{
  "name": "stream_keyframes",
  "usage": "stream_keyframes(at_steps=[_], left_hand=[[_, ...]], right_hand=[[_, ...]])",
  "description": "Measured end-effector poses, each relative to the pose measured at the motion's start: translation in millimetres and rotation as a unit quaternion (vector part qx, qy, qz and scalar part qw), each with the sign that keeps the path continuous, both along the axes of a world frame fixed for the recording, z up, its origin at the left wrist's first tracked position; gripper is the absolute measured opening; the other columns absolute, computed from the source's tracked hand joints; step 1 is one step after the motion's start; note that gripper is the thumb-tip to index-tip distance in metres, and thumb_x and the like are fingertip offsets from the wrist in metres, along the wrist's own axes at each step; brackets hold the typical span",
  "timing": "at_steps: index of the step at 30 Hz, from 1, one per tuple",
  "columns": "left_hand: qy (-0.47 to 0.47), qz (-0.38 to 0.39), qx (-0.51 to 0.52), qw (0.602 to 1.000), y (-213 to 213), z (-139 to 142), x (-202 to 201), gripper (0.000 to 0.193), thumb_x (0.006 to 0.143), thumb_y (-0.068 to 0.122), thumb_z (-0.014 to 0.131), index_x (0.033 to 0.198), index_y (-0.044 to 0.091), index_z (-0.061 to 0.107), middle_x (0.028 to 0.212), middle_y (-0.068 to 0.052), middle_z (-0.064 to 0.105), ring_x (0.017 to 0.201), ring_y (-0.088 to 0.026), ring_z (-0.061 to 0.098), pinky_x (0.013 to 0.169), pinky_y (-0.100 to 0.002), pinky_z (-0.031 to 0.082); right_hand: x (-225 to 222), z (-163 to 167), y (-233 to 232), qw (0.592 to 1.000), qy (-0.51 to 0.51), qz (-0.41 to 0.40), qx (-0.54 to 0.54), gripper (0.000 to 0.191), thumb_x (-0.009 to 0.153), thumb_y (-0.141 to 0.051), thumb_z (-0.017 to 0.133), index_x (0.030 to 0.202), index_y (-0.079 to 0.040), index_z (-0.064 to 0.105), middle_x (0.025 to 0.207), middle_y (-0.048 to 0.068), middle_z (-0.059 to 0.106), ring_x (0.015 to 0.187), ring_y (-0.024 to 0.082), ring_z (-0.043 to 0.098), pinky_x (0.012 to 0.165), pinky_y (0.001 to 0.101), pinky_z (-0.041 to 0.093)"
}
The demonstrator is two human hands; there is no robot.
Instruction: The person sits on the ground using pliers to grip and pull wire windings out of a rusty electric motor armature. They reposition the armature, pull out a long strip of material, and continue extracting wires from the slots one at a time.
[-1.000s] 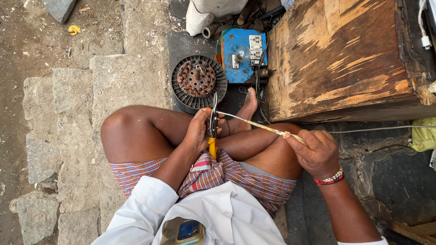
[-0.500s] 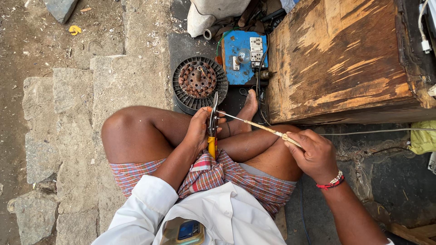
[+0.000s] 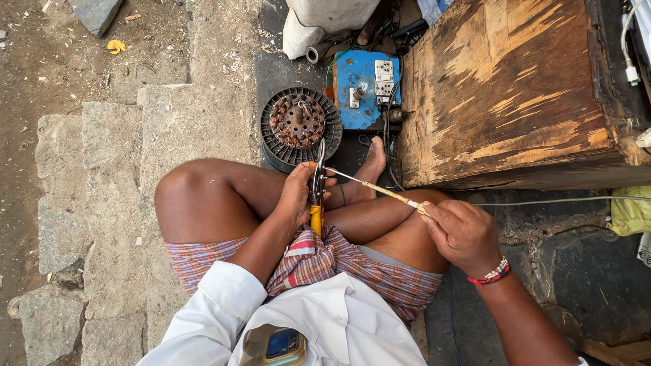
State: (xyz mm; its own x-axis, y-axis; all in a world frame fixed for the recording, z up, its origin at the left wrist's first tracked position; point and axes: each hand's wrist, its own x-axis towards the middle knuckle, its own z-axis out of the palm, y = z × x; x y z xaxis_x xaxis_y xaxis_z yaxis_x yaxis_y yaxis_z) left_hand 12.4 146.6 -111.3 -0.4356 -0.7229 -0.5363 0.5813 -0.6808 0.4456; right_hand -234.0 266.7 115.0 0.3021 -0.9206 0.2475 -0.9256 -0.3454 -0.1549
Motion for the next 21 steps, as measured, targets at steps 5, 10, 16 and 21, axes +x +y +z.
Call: stream_keyframes(at_steps=[5, 10, 16, 21], left_hand=[[0.001, -0.006, -0.004, 1.0, 1.9, -2.0, -2.5, 0.016, 0.103, 0.015, 0.036, 0.108, 0.01, 0.051, 0.104, -0.016, 0.073, 0.087, -0.022, 0.074, 0.06, -0.031, 0.061], [-0.008, 0.001, -0.004, 1.0, -0.1, -1.1, 1.0, 0.019, 0.103, 0.015, 0.036, 0.11, 0.01, 0.053, 0.104, -0.015, 0.073, 0.088, -0.02, 0.074, 0.06, -0.03, 0.061], [-0.02, -0.008, -0.019, 1.0, -0.5, -4.4, 1.6, 0.018, 0.104, 0.015, 0.037, 0.11, 0.01, 0.053, 0.105, -0.015, 0.072, 0.089, -0.02, 0.073, 0.061, -0.03, 0.061], [-0.021, -0.023, -0.036, 0.999, 2.0, -7.9, 1.2, 0.017, 0.105, 0.015, 0.037, 0.111, 0.01, 0.052, 0.104, -0.015, 0.072, 0.086, -0.019, 0.072, 0.062, -0.03, 0.06]], right_hand=[[-21.1, -16.7, 2.5, 0.946, -0.221, -0.149, 0.183, 0.02, 0.091, -0.015, 0.076, 0.108, -0.004, 0.076, 0.094, 0.005, 0.077, 0.082, 0.016, 0.073, 0.07, 0.0301, 0.057], [-23.2, -35.4, -1.6, 0.826, -0.342, -0.285, 0.346, 0.027, 0.093, -0.017, 0.077, 0.114, 0.0, 0.071, 0.086, 0.014, 0.071, 0.075, 0.019, 0.059, 0.062, 0.0361, 0.044], [-2.5, -6.7, -0.1, 0.979, -0.049, -0.141, 0.141, 0.021, 0.084, -0.018, 0.08, 0.096, -0.005, 0.069, 0.091, 0.009, 0.072, 0.078, 0.026, 0.072, 0.064, 0.0369, 0.056], [5.3, 17.2, -14.9, 0.997, -0.003, -0.033, 0.063, 0.016, 0.083, -0.019, 0.081, 0.088, -0.006, 0.074, 0.084, 0.008, 0.071, 0.075, 0.027, 0.071, 0.066, 0.038, 0.056]])
